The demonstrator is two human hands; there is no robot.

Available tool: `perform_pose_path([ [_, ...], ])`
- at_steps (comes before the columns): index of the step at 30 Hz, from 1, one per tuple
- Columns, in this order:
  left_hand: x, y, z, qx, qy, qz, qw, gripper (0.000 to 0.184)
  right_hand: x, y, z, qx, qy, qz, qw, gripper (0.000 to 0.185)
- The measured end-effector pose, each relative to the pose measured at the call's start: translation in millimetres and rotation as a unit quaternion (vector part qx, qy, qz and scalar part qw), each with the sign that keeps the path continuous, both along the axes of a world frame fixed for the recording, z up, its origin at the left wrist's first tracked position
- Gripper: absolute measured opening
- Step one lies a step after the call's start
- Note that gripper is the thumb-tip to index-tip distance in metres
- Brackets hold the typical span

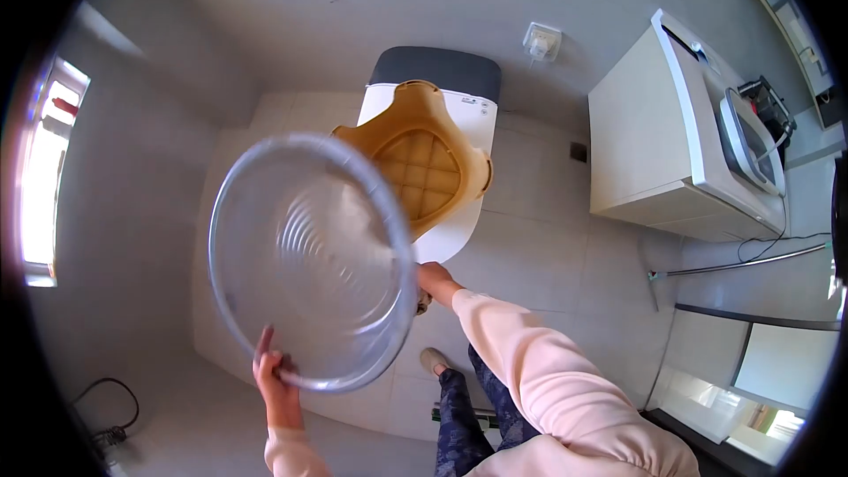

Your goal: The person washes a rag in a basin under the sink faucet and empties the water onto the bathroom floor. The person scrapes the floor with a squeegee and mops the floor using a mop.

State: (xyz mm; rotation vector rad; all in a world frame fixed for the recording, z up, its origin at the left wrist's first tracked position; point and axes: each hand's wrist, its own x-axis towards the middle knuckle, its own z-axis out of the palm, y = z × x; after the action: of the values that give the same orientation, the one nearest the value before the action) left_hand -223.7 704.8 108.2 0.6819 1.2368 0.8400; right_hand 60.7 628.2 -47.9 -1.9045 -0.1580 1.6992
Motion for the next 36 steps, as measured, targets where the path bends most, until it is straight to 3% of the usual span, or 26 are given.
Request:
perform_pose_path([
  [1, 29.4, 14.3, -0.9, 0.011, -0.007, -0.023, 1.0, 0.055, -10.5, -6.7, -55.5, 0.106, -0.007, -0.019, 0.994, 0.061],
  [3, 83.9, 31.7, -12.7, 0.022, -0.019, -0.062, 0.998, 0.055, -20.6, -22.8, -84.2, 0.226, -0.03, -0.036, 0.973, 0.053],
  [4, 109.4, 35.8, -18.7, 0.023, -0.024, -0.077, 0.996, 0.054, -19.2, -26.9, -73.3, 0.243, -0.045, -0.035, 0.968, 0.051],
  [5, 132.9, 35.4, -27.9, 0.023, -0.02, -0.085, 0.996, 0.054, -16.6, -27.9, -55.0, 0.237, -0.141, -0.007, 0.961, 0.049],
  [6, 154.2, 34.2, -37.1, 0.023, -0.034, -0.062, 0.997, 0.053, -3.8, -30.8, -28.1, 0.106, -0.083, 0.076, 0.988, 0.053],
  [8, 186.0, 30.2, -43.6, 0.023, -0.044, -0.051, 0.997, 0.053, 7.5, -40.8, 2.9, -0.007, 0.002, 0.005, 1.0, 0.058],
  [11, 210.6, 17.9, -47.9, 0.044, -0.035, -0.01, 0.998, 0.054, 19.7, -77.2, 18.9, -0.042, 0.05, -0.023, 0.998, 0.062],
  [14, 221.4, 12.9, -55.2, 0.022, -0.033, 0.043, 0.998, 0.054, 24.4, -117.1, -0.3, -0.058, -0.012, -0.027, 0.998, 0.058],
  [17, 206.9, 10.0, -73.4, 0.021, -0.038, -0.011, 0.999, 0.05, 55.4, -155.1, 23.5, -0.032, 0.056, -0.128, 0.99, 0.052],
  [19, 210.5, -4.5, -62.3, 0.017, -0.054, -0.039, 0.998, 0.05, 53.7, -190.3, -16.7, -0.038, 0.048, -0.171, 0.983, 0.048],
  [21, 231.8, -35.1, -30.3, -0.1, -0.016, -0.039, 0.994, 0.069, 67.3, -213.8, -31.8, -0.04, 0.037, -0.219, 0.974, 0.044],
  [22, 234.8, -40.2, -31.9, -0.098, -0.013, -0.04, 0.994, 0.069, 76.0, -224.8, -24.7, -0.042, 0.023, -0.285, 0.957, 0.042],
  [24, 241.2, -45.8, -44.6, -0.138, -0.299, -0.135, 0.934, 0.073, 86.5, -249.9, -28.5, -0.044, 0.006, -0.348, 0.936, 0.041],
  [25, 246.0, -40.9, -51.8, -0.137, -0.301, -0.137, 0.934, 0.073, 87.3, -262.0, -38.2, -0.046, 0.002, -0.381, 0.923, 0.04],
  [27, 261.3, -23.4, -59.0, -0.087, -0.288, -0.032, 0.953, 0.073, 94.8, -277.5, -38.3, -0.048, -0.003, -0.415, 0.909, 0.039],
  [29, 283.5, -8.1, -52.1, -0.09, -0.305, -0.046, 0.947, 0.074, 102.5, -287.1, -17.4, -0.064, -0.001, -0.461, 0.885, 0.029],
  [36, 366.4, 53.6, -46.9, -0.075, -0.317, -0.125, 0.937, 0.082, 87.8, -313.5, -4.4, -0.052, 0.013, -0.544, 0.838, 0.03],
])
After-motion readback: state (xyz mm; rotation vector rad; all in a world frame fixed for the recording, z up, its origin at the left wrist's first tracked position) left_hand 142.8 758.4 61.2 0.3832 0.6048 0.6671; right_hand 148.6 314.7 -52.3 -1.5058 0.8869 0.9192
